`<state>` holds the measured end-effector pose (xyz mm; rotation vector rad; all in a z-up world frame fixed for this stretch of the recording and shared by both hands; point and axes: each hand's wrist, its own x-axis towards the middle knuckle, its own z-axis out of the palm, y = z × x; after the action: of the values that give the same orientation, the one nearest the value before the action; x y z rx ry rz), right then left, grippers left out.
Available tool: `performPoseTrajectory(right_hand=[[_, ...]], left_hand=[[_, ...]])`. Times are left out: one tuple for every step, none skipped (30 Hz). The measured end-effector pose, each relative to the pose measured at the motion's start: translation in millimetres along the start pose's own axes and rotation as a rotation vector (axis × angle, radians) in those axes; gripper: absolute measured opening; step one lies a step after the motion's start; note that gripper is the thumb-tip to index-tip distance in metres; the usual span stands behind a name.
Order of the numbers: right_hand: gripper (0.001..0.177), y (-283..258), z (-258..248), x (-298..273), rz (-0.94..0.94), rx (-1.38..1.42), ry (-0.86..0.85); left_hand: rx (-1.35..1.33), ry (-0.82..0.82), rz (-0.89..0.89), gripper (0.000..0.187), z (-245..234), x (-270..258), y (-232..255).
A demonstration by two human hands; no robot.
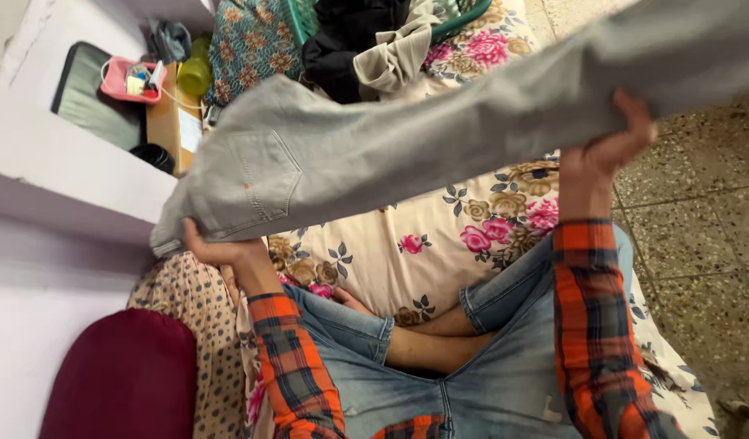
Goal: The person folds a pair of light gray jeans on a floral bedspread, aligning the legs and folding the garment in half. They then pick up a folded black shirt and place it on top of the folded jeans.
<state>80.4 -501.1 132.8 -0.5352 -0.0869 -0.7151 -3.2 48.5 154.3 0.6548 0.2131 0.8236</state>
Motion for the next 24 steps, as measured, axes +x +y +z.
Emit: performPoseTrajectory(right_hand=[[0.049, 5.4, -24.5, -4.3, 0.016, -0.020, 0.080], [0.049, 13.4, -51.6, -11.5, 0.102, -0.010, 0.115], [0.049, 25.9, -77.2, -19.4, 0.188, 0.000, 0.150], [0.051, 37.4, -101.7, -26.6, 0.248, 0.013, 0.092], [0.053, 51.5, -122.6, -36.3, 0.308, 0.027, 0.032], [0.054, 65.6, -138.3, -42.4, 0.353, 0.003, 0.054], [0.055, 75.8, -151.6, -50.8, 0.386, -0.018, 0.095], [0.056, 87.9, -160.0, -60.1, 0.412, -0.034, 0.138], [0.057, 91.9, -167.5, -67.5, 0.413, -0.055, 0.179], [0.059, 98.6, -169.9, -70.4, 0.410, -0.066, 0.212], [0.060, 102.7, -170.5, -69.1, 0.392, -0.086, 0.236], [0.062, 104.5, -170.4, -65.1, 0.373, -0.108, 0.258], [0.063, 106.1, -169.0, -58.2, 0.341, -0.137, 0.282], [0.065, 100.4, -172.9, -51.9, 0.308, -0.180, 0.313], [0.066, 96.2, -177.0, -48.4, 0.264, -0.236, 0.355], [0.068, 91.1, -181.2, -43.9, 0.217, -0.304, 0.403], [0.070, 86.5, -185.0, -39.9, 0.170, -0.370, 0.452], [0.072, 81.8, -188.8, -39.5, 0.138, -0.470, 0.502], [0.073, 77.9, -191.6, -41.2, 0.106, -0.564, 0.543], [0.075, 75.9, -191.7, -42.5, 0.116, -0.691, 0.604], [0.077, 73.5, -190.7, -46.7, 0.151, -0.814, 0.681], [0.094, 75.0, -184.6, -45.8, 0.234, -0.927, 0.780], [0.090, 77.1, -177.6, -45.7, 0.214, -0.944, 0.762], [0.086, 79.7, -172.0, -53.1, 0.203, -0.966, 0.749]], left_hand=[[0.072, 0.087, -0.028, 0.067, -17.3, 6.8, -6.9], [0.146, 0.127, -0.079, 0.066, -36.0, 15.9, -14.4], [0.219, 0.167, -0.130, 0.064, -56.5, 25.1, -23.9], [0.293, 0.210, -0.189, 0.063, -80.4, 31.1, -35.4], [0.269, 0.197, -0.272, 0.060, -105.6, 36.5, -45.8], [0.238, 0.182, -0.357, 0.057, -129.2, 41.2, -58.2], [0.206, 0.168, -0.441, 0.054, -150.7, 45.5, -70.0], [0.176, 0.160, -0.447, 0.054, -168.9, 50.7, -78.8], [0.146, 0.151, -0.453, 0.054, -184.2, 53.8, -85.9], [0.115, 0.142, -0.450, 0.054, -196.1, 57.9, -88.2], [0.084, 0.133, -0.446, 0.053, -204.7, 60.5, -88.9], [0.052, 0.120, -0.443, 0.053, -206.3, 65.0, -90.4], [0.020, 0.107, -0.440, 0.053, -206.0, 69.8, -91.6], [0.061, 0.152, -0.310, 0.052, -206.7, 69.2, -92.9], [0.103, 0.196, -0.179, 0.051, -204.8, 69.3, -95.4], [0.145, 0.238, -0.048, 0.051, -202.5, 71.3, -96.6], [0.186, 0.321, -0.089, 0.052, -200.8, 72.6, -94.6], [0.218, 0.407, -0.127, 0.051, -200.2, 71.5, -92.3], [0.245, 0.472, -0.157, 0.049, -199.8, 68.7, -90.6], [0.300, 0.492, -0.206, 0.048, -199.0, 66.1, -88.0], [0.366, 0.506, -0.257, 0.047, -197.8, 61.5, -87.0], [0.420, 0.517, -0.313, 0.046, -194.8, 58.1, -86.6], [0.529, 0.530, -0.290, 0.045, -189.6, 55.8, -88.7], [0.688, 0.565, -0.244, 0.044, -188.2, 51.4, -85.6]])
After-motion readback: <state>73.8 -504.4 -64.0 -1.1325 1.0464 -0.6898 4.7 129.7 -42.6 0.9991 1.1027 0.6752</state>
